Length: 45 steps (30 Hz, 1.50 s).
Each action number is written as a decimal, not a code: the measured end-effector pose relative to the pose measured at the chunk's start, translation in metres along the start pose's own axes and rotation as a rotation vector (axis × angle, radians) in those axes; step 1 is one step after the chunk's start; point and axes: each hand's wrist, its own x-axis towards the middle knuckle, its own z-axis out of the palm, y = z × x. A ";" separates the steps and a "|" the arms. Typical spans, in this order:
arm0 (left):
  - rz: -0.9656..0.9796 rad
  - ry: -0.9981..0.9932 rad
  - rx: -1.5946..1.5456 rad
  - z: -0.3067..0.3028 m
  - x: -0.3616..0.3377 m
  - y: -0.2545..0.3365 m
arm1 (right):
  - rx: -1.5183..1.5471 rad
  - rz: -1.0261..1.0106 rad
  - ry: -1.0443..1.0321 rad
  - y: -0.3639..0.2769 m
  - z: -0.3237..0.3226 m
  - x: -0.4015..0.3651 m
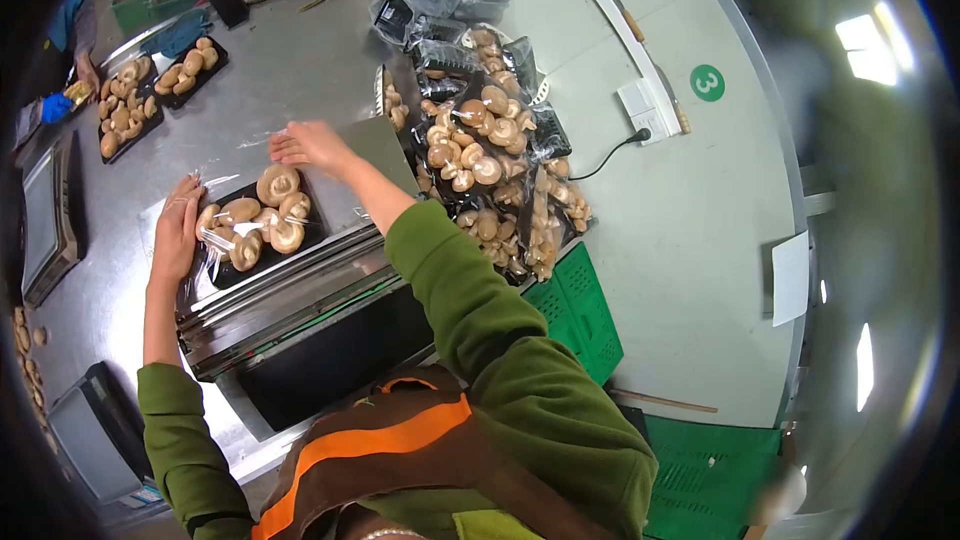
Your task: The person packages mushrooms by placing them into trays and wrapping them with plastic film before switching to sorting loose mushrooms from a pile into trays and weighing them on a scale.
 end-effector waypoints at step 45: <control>-0.296 0.218 -0.340 0.079 -0.237 0.050 | -0.515 0.011 0.882 0.126 0.070 -0.311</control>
